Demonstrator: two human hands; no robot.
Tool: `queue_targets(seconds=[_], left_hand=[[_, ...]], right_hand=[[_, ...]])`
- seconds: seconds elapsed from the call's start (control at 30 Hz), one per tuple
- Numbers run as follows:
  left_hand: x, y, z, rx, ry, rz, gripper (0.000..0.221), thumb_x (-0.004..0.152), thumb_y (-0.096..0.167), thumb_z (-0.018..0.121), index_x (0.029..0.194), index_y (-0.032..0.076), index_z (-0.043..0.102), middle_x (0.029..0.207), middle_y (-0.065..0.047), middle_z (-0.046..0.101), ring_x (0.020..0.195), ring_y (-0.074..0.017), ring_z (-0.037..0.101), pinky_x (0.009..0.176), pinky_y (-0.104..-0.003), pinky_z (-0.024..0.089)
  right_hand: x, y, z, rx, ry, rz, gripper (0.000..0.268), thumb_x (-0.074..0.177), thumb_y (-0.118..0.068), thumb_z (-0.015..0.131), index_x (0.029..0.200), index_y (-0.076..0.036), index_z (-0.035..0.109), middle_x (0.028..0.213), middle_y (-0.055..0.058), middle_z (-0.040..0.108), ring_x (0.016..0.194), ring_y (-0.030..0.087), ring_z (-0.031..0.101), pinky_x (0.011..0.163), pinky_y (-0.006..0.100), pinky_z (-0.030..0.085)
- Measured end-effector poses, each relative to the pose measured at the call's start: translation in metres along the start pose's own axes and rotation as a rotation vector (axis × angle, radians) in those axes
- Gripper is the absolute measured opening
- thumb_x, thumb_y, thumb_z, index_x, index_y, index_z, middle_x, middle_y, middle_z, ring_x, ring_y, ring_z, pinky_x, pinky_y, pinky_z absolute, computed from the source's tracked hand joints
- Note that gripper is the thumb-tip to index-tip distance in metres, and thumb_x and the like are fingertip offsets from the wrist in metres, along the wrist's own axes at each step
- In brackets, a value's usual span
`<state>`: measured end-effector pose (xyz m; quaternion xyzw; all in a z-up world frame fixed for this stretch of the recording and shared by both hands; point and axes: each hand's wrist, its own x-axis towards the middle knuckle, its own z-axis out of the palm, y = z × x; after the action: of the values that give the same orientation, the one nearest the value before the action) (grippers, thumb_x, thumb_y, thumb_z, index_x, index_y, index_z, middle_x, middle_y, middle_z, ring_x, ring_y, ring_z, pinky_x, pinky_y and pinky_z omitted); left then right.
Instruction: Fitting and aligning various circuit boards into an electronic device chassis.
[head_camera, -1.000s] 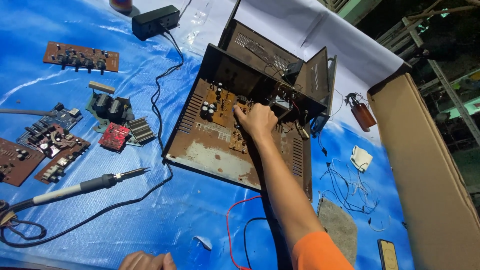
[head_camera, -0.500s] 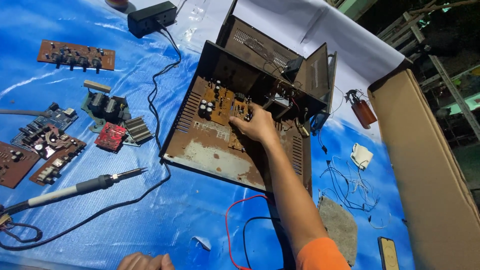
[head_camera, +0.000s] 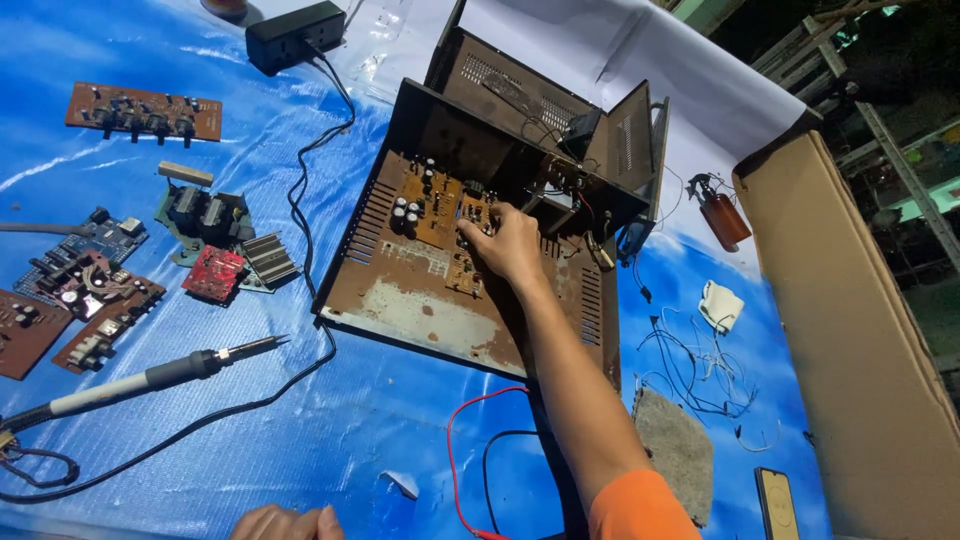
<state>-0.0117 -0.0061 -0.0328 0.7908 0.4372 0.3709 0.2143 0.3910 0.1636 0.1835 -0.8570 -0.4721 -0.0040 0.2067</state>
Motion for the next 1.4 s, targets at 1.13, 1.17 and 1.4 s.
queue_targets(seconds=[1.13,1.17,1.4], left_hand=[[0.030,0.044,-0.037,-0.067,0.041,-0.112,0.030,0.078,0.020,0.067,0.048,0.013,0.068,0.038,-0.001,0.053,0.035,-0.0123,0.049,0.068,-0.032,0.056],[0.038,0.053,-0.048,-0.091,0.025,-0.130,0.029,0.079,0.017,0.066,0.050,0.013,0.069,0.038,-0.001,0.054,0.035,-0.0127,0.052,0.069,-0.033,0.057],[0.055,0.075,-0.070,-0.169,-0.003,-0.185,0.026,0.076,0.013,0.068,0.050,0.013,0.069,0.038,-0.002,0.056,0.036,-0.0123,0.054,0.068,-0.029,0.056]], right_hand=[[-0.047,-0.018,-0.031,0.008,-0.114,-0.285,0.045,0.083,-0.032,0.082,0.118,-0.005,0.075,0.114,0.016,0.076,0.091,0.027,0.076,0.078,0.038,0.063],[-0.048,-0.020,-0.031,0.000,-0.127,-0.256,0.046,0.084,-0.033,0.081,0.119,-0.004,0.074,0.116,0.017,0.075,0.093,0.028,0.076,0.078,0.039,0.064],[-0.052,-0.022,-0.035,-0.030,-0.050,-0.293,0.052,0.084,-0.039,0.080,0.115,0.002,0.073,0.106,0.018,0.075,0.082,0.028,0.072,0.070,0.038,0.059]])
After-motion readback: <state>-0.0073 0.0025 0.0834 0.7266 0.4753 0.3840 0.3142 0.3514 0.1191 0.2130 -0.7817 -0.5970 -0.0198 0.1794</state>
